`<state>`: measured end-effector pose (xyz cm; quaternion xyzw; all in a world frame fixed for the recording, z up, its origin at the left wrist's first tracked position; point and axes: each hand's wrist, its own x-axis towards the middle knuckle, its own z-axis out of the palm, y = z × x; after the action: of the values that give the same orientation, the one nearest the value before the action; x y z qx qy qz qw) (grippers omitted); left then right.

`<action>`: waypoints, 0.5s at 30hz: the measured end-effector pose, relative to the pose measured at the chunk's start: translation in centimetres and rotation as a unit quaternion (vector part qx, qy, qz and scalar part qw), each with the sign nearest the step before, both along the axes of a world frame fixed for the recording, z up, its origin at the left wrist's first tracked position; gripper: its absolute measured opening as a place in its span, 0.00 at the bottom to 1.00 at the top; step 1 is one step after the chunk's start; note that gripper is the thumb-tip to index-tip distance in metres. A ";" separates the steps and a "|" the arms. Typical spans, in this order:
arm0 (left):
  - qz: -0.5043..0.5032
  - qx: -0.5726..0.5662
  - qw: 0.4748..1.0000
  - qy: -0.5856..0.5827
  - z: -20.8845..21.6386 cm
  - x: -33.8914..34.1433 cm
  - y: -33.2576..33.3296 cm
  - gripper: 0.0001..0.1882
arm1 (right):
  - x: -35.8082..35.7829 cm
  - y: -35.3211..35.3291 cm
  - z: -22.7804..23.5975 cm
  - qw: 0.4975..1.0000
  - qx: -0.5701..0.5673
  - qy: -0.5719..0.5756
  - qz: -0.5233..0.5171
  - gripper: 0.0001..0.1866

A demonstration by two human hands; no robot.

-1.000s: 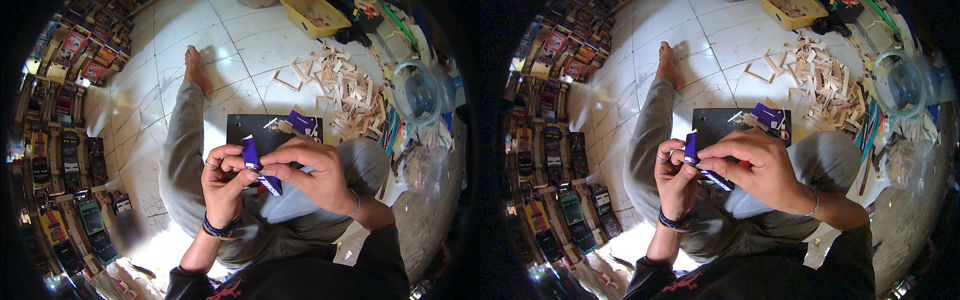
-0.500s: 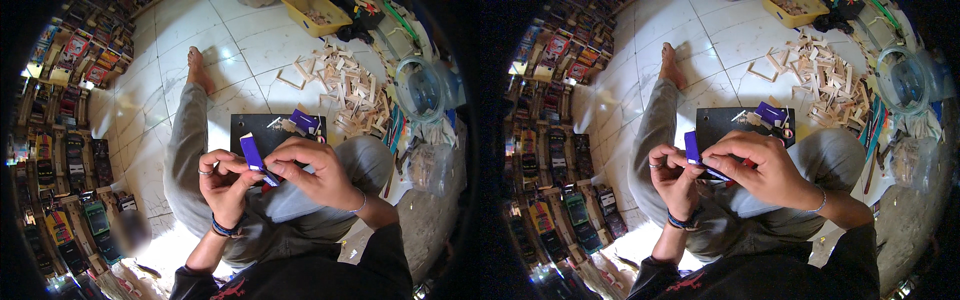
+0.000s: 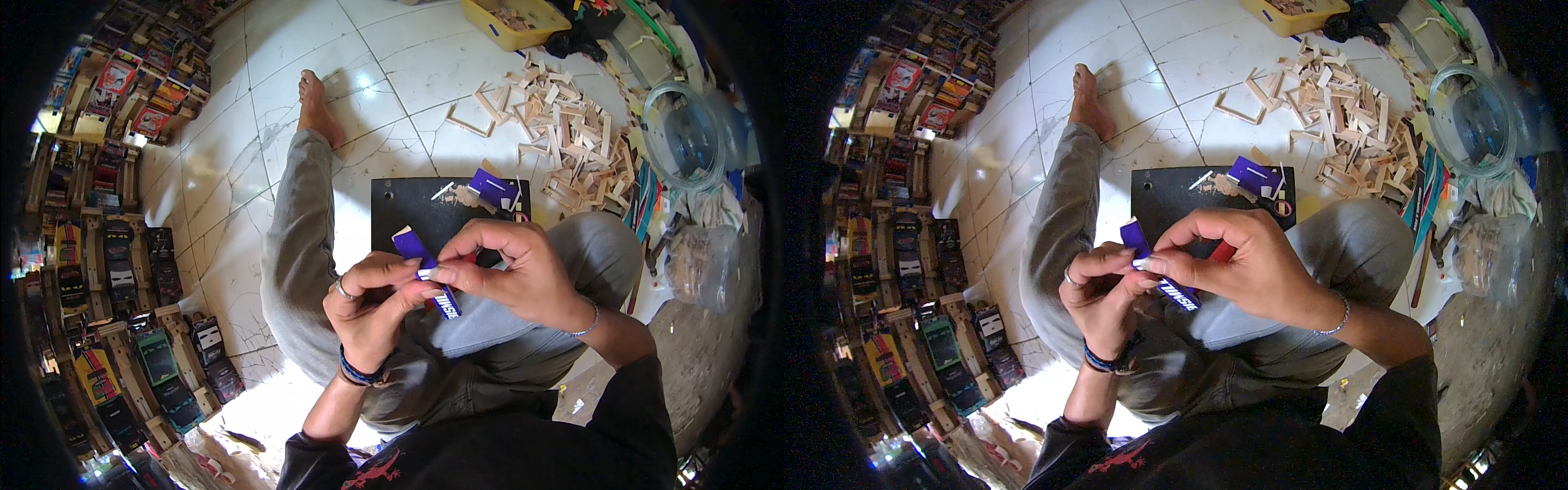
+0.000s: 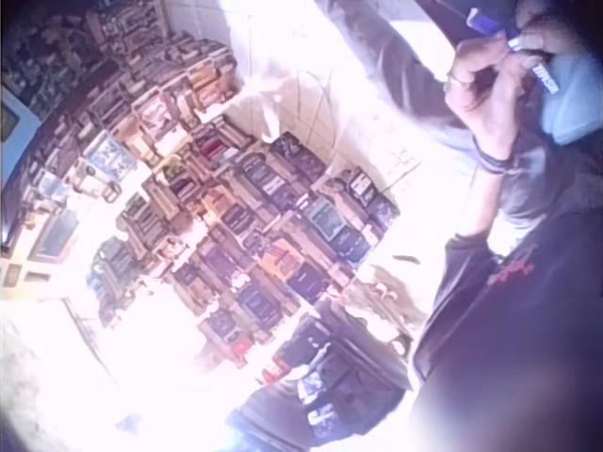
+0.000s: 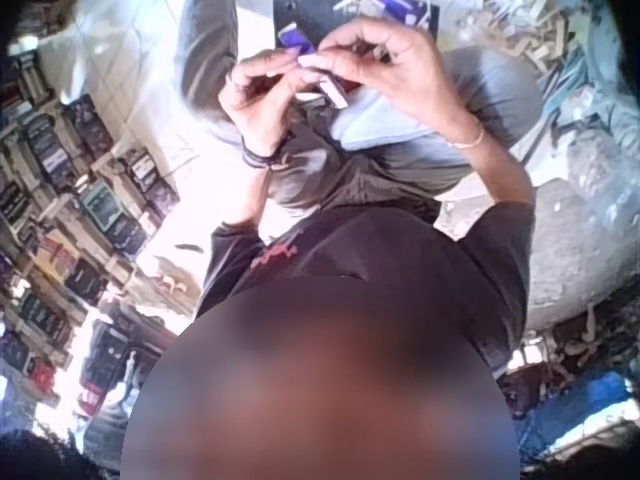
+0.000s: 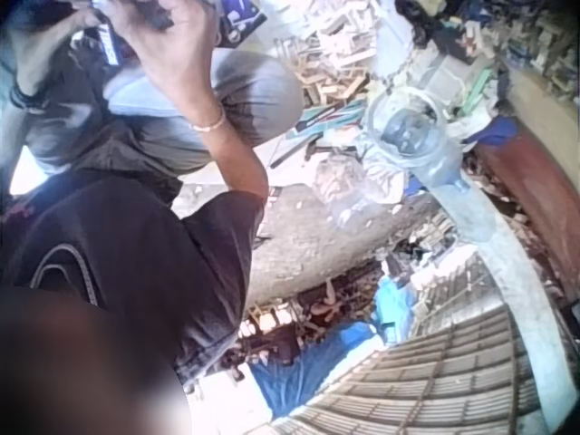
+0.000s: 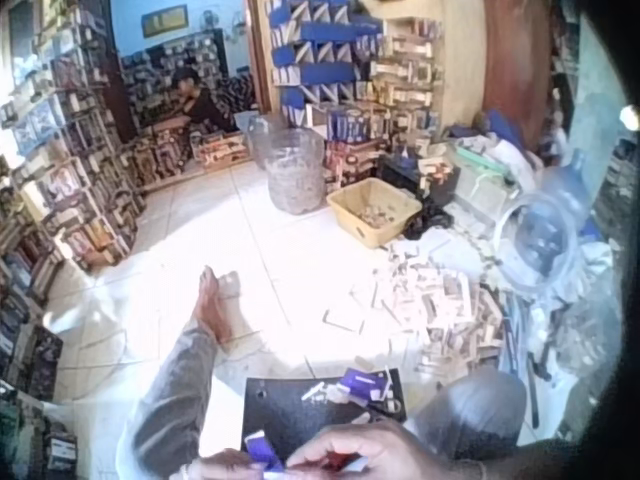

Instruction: The person assembles a small rectangular box from a purple printed paper template. They fold the flaps, apply white tape to secure the joints, and trim excess tape with a red utility knife. The finished box is held and inspected.

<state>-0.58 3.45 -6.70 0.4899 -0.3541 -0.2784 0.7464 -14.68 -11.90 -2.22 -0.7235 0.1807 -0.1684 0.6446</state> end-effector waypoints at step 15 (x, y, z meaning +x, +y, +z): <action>-0.088 0.029 0.947 0.308 0.0 -0.3 0.2 0.18 | 0.4 -1.3 0.0 0.967 -0.240 -0.050 -0.063 0.21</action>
<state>-0.90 3.65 -6.74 0.3686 -0.1404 -0.4909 0.7768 -14.30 -13.21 -2.21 -0.8351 0.1475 -0.2828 0.4482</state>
